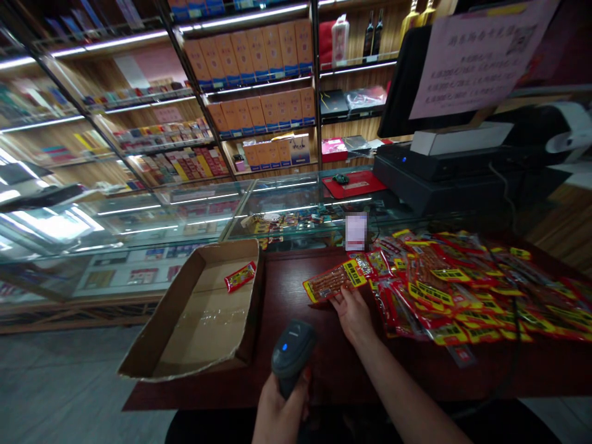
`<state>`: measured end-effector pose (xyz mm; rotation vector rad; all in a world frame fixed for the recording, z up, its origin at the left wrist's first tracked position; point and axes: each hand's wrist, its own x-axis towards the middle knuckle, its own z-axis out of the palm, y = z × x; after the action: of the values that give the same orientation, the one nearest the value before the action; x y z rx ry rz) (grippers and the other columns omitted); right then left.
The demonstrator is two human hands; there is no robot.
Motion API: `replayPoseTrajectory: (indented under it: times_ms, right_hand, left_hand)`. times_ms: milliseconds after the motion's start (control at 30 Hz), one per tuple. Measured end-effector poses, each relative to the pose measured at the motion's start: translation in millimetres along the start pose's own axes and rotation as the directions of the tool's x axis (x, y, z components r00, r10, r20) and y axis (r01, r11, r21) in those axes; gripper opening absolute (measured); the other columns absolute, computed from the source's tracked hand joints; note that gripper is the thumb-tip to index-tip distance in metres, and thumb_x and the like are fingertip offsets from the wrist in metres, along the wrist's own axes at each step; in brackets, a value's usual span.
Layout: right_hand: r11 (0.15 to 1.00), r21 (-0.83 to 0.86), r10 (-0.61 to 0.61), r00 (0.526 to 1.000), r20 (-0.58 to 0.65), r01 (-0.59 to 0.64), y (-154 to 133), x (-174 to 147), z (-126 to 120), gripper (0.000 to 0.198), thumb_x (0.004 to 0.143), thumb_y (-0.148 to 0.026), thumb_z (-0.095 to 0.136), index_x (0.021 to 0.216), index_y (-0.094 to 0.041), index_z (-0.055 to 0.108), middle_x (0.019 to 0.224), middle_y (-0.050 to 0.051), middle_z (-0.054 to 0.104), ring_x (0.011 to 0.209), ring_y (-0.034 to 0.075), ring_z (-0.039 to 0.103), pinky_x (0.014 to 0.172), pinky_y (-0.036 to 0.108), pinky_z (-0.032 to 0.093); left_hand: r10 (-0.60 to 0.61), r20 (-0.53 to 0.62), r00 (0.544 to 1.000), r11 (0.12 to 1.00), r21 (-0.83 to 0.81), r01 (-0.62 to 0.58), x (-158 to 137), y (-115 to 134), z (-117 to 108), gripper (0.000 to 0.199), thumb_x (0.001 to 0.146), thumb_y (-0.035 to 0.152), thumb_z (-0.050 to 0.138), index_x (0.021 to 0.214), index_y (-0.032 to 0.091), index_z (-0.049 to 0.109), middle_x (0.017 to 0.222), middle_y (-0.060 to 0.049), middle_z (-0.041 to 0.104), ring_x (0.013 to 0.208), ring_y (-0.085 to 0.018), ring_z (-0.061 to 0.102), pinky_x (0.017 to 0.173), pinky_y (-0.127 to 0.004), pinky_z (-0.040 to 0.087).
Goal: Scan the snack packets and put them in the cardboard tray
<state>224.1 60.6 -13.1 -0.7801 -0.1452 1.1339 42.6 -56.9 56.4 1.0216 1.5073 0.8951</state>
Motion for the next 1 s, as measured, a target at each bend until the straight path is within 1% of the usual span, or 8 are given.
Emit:
replayPoseTrajectory:
  times_ms: [200, 300, 467, 633, 733, 833, 900, 1000]
  right_hand:
    - [0.999, 0.014, 0.038, 0.996, 0.077, -0.039, 3.7, 1.1, -1.1, 0.038, 0.064, -0.037, 0.085, 0.094, -0.026, 0.064, 0.099, 0.001, 0.076, 0.102, 0.023, 0.072, 0.100, 0.048, 0.052]
    - [0.999, 0.019, 0.039, 0.997, 0.073, -0.041, 2.6, 0.5, -0.2, 0.041, 0.061, -0.040, 0.087, 0.093, -0.026, 0.064, 0.094, 0.000, 0.076, 0.103, 0.024, 0.072, 0.102, 0.049, 0.051]
    - [0.999, -0.007, 0.038, 0.999, 0.023, -0.038, 0.7, -3.1, 3.9, 0.036, 0.063, -0.035, 0.086, 0.090, -0.026, 0.063, 0.088, -0.004, 0.074, 0.086, 0.018, 0.073, 0.090, 0.042, 0.058]
    - [0.993, -0.115, -0.004, 1.000, -0.008, 0.003, 0.1, -3.5, -4.0, 0.036, 0.066, -0.038, 0.085, 0.091, -0.026, 0.061, 0.088, -0.004, 0.073, 0.078, 0.016, 0.071, 0.073, 0.034, 0.061]
    - [0.979, -0.198, -0.053, 0.998, -0.041, 0.044, -7.0, -1.4, -3.2, 0.037, 0.067, -0.040, 0.084, 0.094, -0.027, 0.061, 0.086, -0.005, 0.073, 0.074, 0.017, 0.070, 0.068, 0.032, 0.060]
    - [0.936, -0.322, -0.139, 0.990, 0.036, 0.143, -20.8, -1.9, 28.8, 0.037, 0.072, -0.043, 0.080, 0.102, -0.027, 0.064, 0.091, -0.003, 0.075, 0.079, 0.017, 0.071, 0.071, 0.031, 0.059]
    - [0.879, -0.387, -0.205, 0.954, 0.217, 0.277, -26.9, -4.4, 71.0, 0.035, 0.075, -0.043, 0.078, 0.103, -0.026, 0.067, 0.096, 0.000, 0.077, 0.087, 0.019, 0.073, 0.079, 0.032, 0.058]
    - [0.789, -0.403, -0.165, 0.792, 0.588, 0.464, -18.5, -9.7, 149.7, 0.028, 0.082, -0.040, 0.071, 0.104, -0.024, 0.069, 0.099, 0.002, 0.078, 0.094, 0.020, 0.074, 0.086, 0.034, 0.057]
  left_hand:
    - [0.040, 0.027, 0.999, 0.999, 0.032, -0.041, -1.1, 2.3, -0.3, 0.052, 0.070, 0.067, 0.073, 0.064, 0.018, 0.058, 0.046, 0.004, 0.050, 0.043, -0.011, 0.045, 0.045, -0.023, 0.037]
    - [0.043, 0.031, 0.999, 0.998, 0.033, -0.044, -1.8, 3.6, -1.0, 0.051, 0.072, 0.067, 0.072, 0.063, 0.019, 0.057, 0.046, 0.004, 0.049, 0.044, -0.011, 0.045, 0.046, -0.023, 0.037]
    - [0.042, 0.027, 0.999, 0.999, 0.000, -0.042, 2.0, -2.1, -0.8, 0.049, 0.071, 0.063, 0.074, 0.067, 0.017, 0.058, 0.046, 0.005, 0.049, 0.042, -0.010, 0.045, 0.045, -0.022, 0.036]
    - [-0.060, 0.067, 0.996, 0.988, -0.137, 0.069, 14.8, -22.7, -3.6, 0.057, 0.062, 0.066, 0.079, 0.083, 0.015, 0.064, 0.048, 0.005, 0.054, 0.036, -0.009, 0.045, 0.038, -0.021, 0.034]
    - [-0.096, 0.065, 0.993, 0.971, -0.215, 0.108, 23.2, -34.3, -9.6, 0.060, 0.058, 0.068, 0.081, 0.084, 0.016, 0.063, 0.046, 0.006, 0.054, 0.034, -0.009, 0.044, 0.035, -0.021, 0.034]
    - [-0.145, 0.095, 0.985, 0.946, -0.280, 0.166, 28.6, -40.1, -15.5, 0.060, 0.058, 0.070, 0.080, 0.078, 0.018, 0.061, 0.046, 0.005, 0.056, 0.033, -0.010, 0.046, 0.036, -0.021, 0.035]
    - [-0.155, 0.141, 0.978, 0.933, -0.304, 0.192, 30.3, -41.9, -17.9, 0.059, 0.058, 0.072, 0.080, 0.073, 0.018, 0.060, 0.045, 0.004, 0.055, 0.033, -0.010, 0.046, 0.036, -0.021, 0.036]
    - [-0.147, 0.175, 0.974, 0.927, -0.318, 0.198, 30.8, -44.8, -19.2, 0.058, 0.057, 0.072, 0.080, 0.067, 0.019, 0.059, 0.044, 0.004, 0.055, 0.032, -0.010, 0.046, 0.036, -0.023, 0.038]
